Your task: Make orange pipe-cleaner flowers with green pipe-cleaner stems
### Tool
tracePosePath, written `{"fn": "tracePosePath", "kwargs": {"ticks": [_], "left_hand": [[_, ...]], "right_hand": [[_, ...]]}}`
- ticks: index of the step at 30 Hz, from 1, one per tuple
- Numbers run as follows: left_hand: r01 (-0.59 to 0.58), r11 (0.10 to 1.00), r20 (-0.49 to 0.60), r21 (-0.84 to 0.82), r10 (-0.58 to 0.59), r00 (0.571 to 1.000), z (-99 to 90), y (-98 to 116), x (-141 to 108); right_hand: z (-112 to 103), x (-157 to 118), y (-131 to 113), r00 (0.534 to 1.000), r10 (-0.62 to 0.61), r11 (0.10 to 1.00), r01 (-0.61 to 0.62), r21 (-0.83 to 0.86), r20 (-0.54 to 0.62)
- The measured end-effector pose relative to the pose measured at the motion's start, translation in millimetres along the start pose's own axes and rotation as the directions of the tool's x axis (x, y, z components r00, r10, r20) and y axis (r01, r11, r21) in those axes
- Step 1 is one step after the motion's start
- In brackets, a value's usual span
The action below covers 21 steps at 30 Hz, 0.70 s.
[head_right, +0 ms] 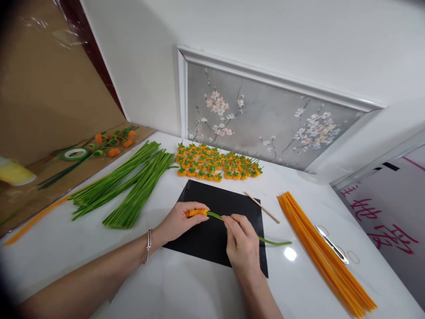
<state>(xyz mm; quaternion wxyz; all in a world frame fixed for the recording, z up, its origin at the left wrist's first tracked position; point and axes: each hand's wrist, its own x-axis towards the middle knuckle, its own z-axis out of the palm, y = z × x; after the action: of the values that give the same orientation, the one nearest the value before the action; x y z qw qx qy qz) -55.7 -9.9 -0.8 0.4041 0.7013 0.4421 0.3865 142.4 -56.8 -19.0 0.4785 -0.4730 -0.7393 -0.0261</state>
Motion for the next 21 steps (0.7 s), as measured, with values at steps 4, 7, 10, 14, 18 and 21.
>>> {"fn": "tracePosePath", "kwargs": {"ticks": [4, 7, 10, 14, 18, 21], "left_hand": [[-0.047, 0.997, 0.027, 0.058, 0.046, 0.999, 1.5, 2.5, -1.6], [-0.103, 0.99, 0.089, 0.101, 0.094, 0.992, 2.9, 3.9, -2.7], [-0.123, 0.988, 0.111, 0.099, 0.112, 0.988, 3.3, 3.5, -3.7], [-0.05, 0.997, 0.08, 0.052, 0.045, 0.996, 2.1, 0.9, -5.2], [0.011, 0.999, 0.091, -0.039, -0.008, 0.996, 1.0, -0.4, -4.9], [0.031, 0.995, 0.1, -0.097, -0.022, 0.995, 0.3, 0.0, -3.1]], "right_hand": [[1.6, -0.1, -1.3, 1.0, -0.016, 1.0, 0.016, -0.001, 0.019], [2.8, -0.5, -3.2, 0.998, -0.02, 1.0, 0.02, 0.007, 0.058], [2.6, 0.3, -4.5, 0.997, -0.005, 1.0, 0.004, 0.021, 0.078], [-0.7, 3.0, -2.5, 0.999, 0.035, 0.999, -0.035, 0.025, 0.019], [-3.7, 5.4, 0.6, 0.997, 0.059, 0.998, -0.058, 0.023, -0.045], [-4.4, 6.0, 1.2, 0.998, 0.056, 0.998, -0.055, 0.026, -0.039]]}}
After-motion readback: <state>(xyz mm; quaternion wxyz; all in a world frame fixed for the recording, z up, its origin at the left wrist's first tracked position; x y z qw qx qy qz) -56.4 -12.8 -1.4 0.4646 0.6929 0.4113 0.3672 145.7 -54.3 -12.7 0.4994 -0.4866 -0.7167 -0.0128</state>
